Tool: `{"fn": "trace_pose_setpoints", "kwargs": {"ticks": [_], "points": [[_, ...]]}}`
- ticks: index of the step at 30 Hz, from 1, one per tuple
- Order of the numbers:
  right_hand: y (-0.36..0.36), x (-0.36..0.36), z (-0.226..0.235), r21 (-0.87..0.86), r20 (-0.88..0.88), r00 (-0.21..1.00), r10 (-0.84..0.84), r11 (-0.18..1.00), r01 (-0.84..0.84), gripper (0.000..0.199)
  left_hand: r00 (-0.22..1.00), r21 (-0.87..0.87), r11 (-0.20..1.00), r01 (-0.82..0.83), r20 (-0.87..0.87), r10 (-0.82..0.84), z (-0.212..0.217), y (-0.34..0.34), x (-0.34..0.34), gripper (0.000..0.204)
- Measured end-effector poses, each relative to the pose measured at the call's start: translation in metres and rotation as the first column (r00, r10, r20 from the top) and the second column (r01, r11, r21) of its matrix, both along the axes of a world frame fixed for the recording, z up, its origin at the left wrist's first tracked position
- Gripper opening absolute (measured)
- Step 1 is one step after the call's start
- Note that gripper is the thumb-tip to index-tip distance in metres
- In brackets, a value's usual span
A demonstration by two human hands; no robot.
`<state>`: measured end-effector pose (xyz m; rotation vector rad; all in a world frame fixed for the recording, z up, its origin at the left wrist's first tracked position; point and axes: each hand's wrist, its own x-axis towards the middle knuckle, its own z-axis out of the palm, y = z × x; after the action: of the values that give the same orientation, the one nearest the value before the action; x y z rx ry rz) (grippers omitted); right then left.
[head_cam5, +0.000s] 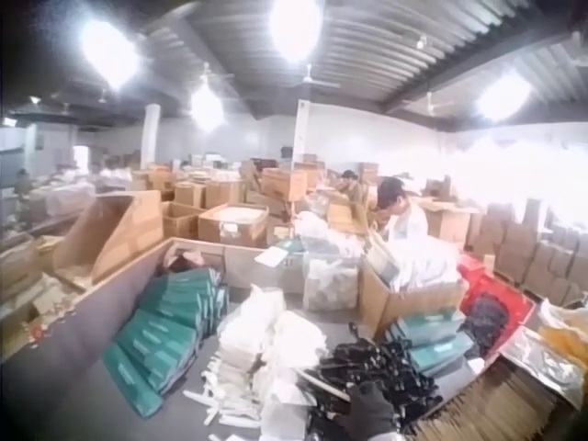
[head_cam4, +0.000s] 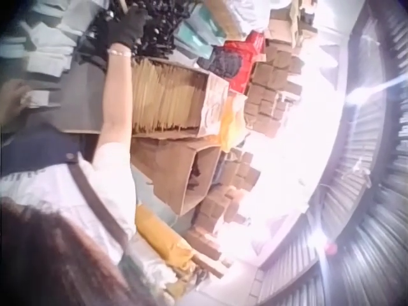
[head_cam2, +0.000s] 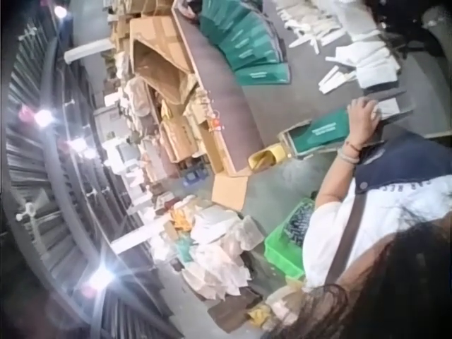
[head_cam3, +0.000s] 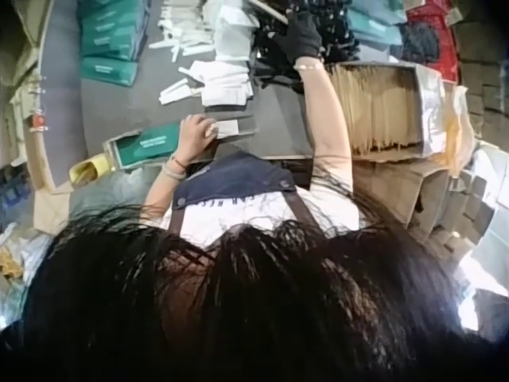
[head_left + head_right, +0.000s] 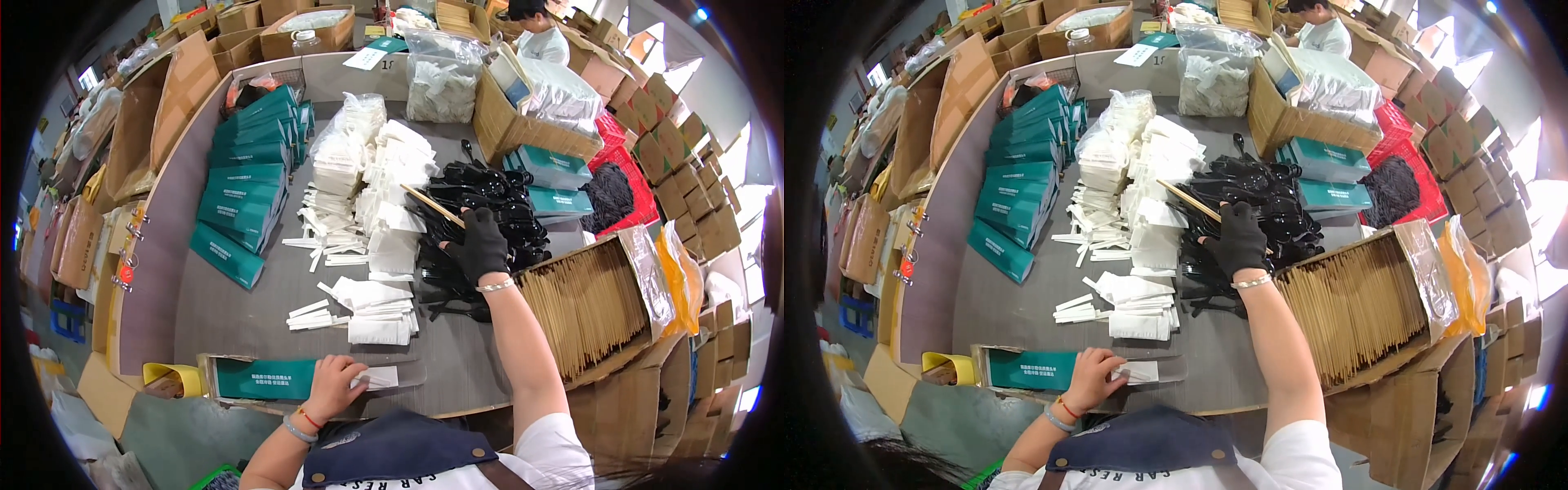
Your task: Counting wooden sticks and placing them into green packaging envelopes.
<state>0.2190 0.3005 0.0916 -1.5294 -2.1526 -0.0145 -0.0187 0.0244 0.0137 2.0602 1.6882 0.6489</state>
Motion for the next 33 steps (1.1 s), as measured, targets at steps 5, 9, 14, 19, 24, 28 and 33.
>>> {"fn": "trace_pose_setpoints", "kwargs": {"ticks": [5, 9, 14, 19, 24, 28, 33], "points": [[0.021, -0.018, -0.004, -0.178, 0.227, 0.971, -0.079, 0.977, 0.121, 0.049, 0.995, 0.045, 0.996, -0.074, 0.068, 0.071, -0.003, -0.014, -0.006, 0.032], [0.022, -0.026, 0.001, -0.198, 0.289, 0.954, -0.081, 0.970, 0.142, 0.031, 0.989, 0.031, 0.993, -0.111, 0.100, 0.107, -0.001, -0.012, -0.006, 0.031], [0.028, -0.033, 0.001, -0.207, 0.351, 0.931, -0.104, 0.961, 0.185, 0.029, 0.986, 0.087, 0.991, -0.106, 0.136, 0.094, 0.003, -0.007, 0.001, 0.031], [0.023, -0.021, 0.015, -0.178, 0.351, 0.930, -0.107, 0.968, 0.179, 0.029, 0.984, 0.084, 0.991, -0.105, 0.154, 0.091, 0.005, -0.011, 0.003, 0.030], [-0.024, 0.015, 0.066, -0.379, 0.071, 0.994, 0.081, 0.924, -0.048, 0.024, 0.988, 0.082, 0.990, -0.119, 0.105, 0.110, 0.001, -0.019, -0.002, 0.027], [-0.066, 0.060, 0.015, -0.726, -0.240, 0.940, 0.242, 0.598, -0.339, 0.013, 0.994, 0.123, 0.988, -0.090, 0.069, 0.082, -0.005, -0.019, 0.000, 0.028], [-0.096, 0.066, -0.017, -0.628, -0.009, 0.976, 0.216, 0.759, -0.174, 0.021, 0.999, 0.143, 0.989, -0.040, -0.019, 0.043, -0.007, -0.015, 0.001, 0.021]]}}
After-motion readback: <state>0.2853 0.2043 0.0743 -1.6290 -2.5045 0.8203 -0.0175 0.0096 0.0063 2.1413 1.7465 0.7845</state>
